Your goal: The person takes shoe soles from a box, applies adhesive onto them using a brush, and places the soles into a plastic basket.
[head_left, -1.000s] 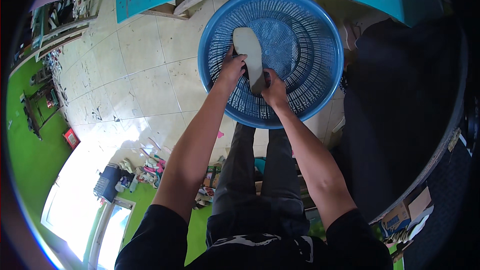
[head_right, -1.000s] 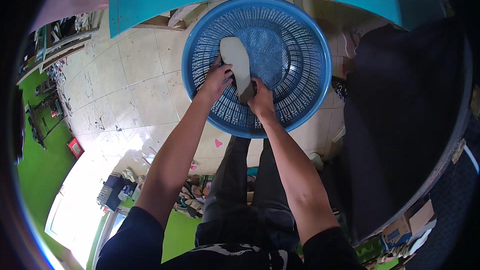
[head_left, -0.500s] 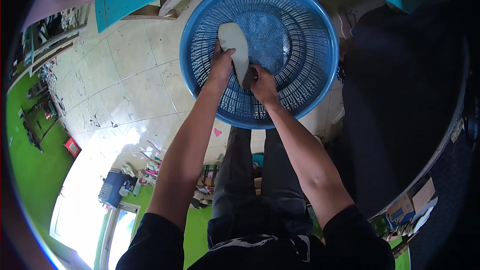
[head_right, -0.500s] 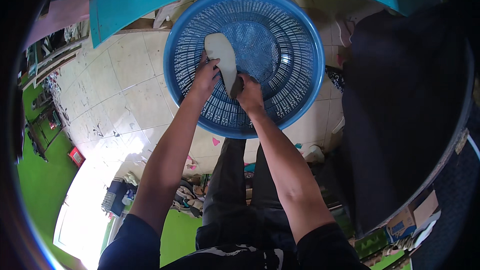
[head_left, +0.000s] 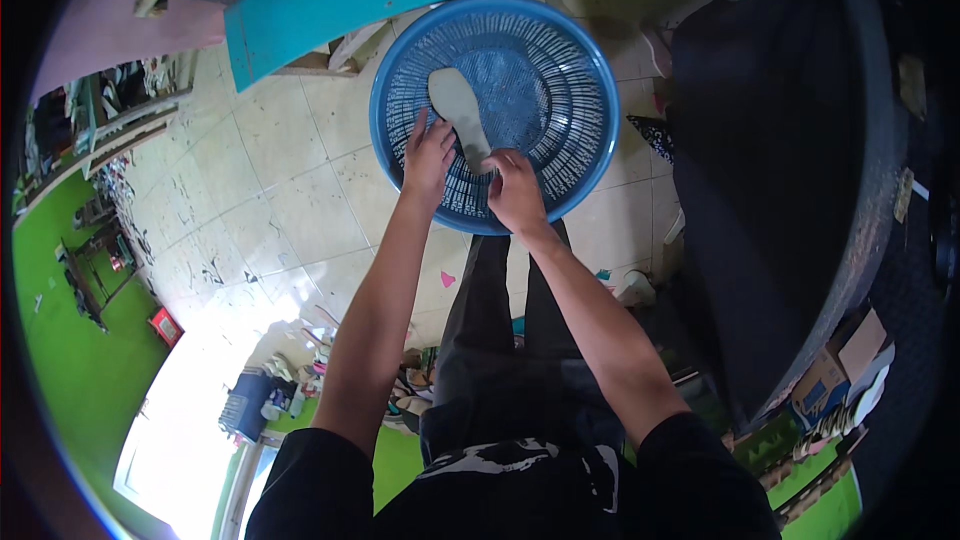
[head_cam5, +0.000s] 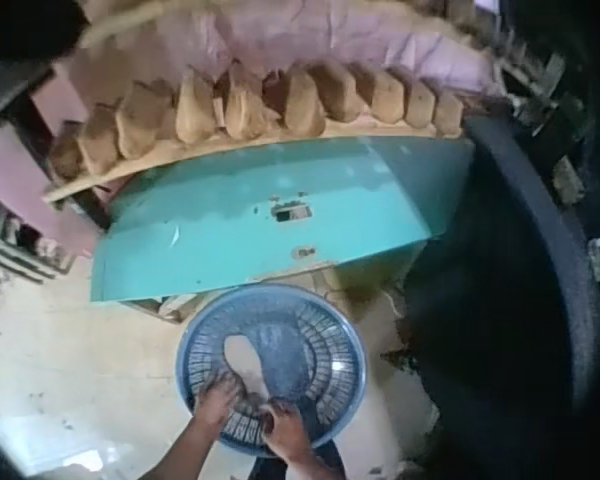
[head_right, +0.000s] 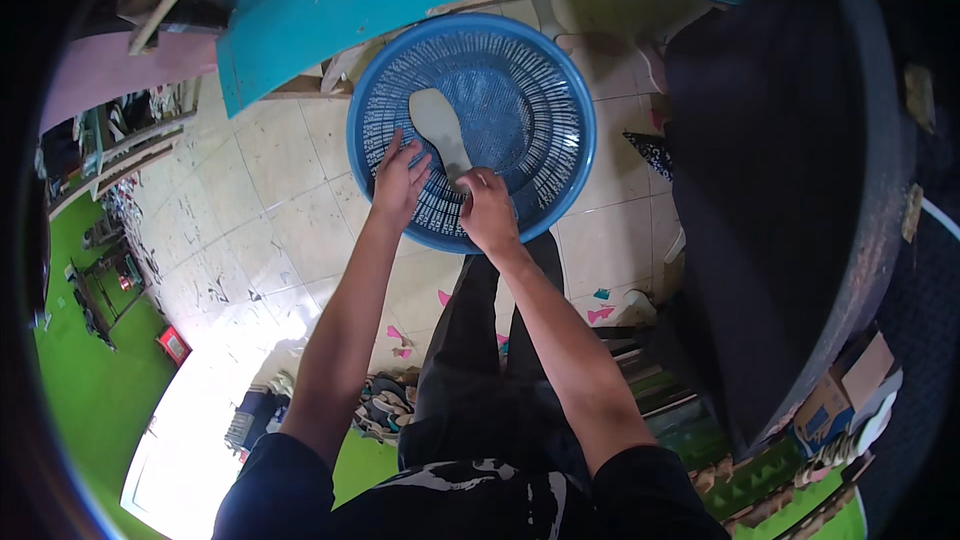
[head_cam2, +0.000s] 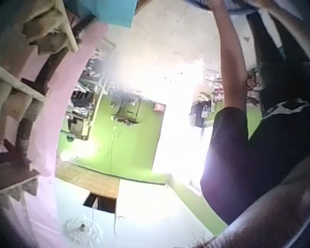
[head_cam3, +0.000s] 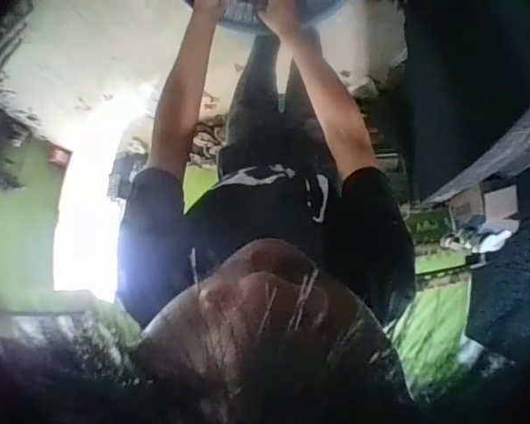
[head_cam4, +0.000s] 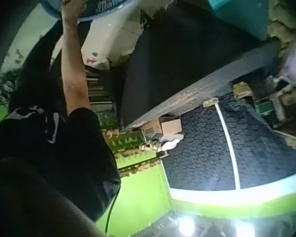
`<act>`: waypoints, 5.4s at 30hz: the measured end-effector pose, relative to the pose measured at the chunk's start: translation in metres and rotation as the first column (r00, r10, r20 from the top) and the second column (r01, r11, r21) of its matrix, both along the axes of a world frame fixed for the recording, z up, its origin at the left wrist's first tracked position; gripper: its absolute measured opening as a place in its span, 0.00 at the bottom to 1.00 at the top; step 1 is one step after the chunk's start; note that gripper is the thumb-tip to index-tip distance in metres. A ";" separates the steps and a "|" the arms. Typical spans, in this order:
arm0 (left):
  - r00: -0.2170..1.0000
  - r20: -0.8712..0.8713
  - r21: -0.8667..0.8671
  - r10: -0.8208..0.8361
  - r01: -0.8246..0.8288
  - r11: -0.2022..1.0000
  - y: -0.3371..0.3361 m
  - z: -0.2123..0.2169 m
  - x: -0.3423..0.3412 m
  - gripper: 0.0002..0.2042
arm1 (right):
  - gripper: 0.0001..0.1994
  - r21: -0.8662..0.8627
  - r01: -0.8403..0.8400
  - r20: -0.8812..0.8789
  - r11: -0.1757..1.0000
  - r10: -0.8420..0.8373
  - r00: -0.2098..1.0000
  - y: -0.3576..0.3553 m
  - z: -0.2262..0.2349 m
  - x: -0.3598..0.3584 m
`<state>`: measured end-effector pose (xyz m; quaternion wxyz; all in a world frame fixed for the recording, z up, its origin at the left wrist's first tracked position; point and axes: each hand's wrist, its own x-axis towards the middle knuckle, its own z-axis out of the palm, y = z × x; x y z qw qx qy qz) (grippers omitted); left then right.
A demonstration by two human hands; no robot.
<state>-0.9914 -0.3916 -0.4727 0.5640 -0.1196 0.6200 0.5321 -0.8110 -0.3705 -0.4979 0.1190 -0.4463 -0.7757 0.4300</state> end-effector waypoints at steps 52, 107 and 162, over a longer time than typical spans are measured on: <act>-0.079 -0.912 0.197 -0.402 0.774 -0.601 0.242 0.335 0.692 0.07 | 0.10 0.151 0.963 -0.373 -0.223 -0.915 -0.153 -0.030 0.390 0.577; 0.010 -0.968 -0.215 0.249 0.473 -0.854 0.342 0.512 1.040 0.21 | 0.20 0.747 0.584 -0.366 -0.317 -0.930 -0.036 0.035 0.536 0.784; -0.437 -0.328 0.352 -0.838 0.767 -0.537 0.494 0.341 0.494 0.25 | 0.23 -0.805 0.592 -0.535 -0.032 -0.391 -0.749 0.262 0.333 0.501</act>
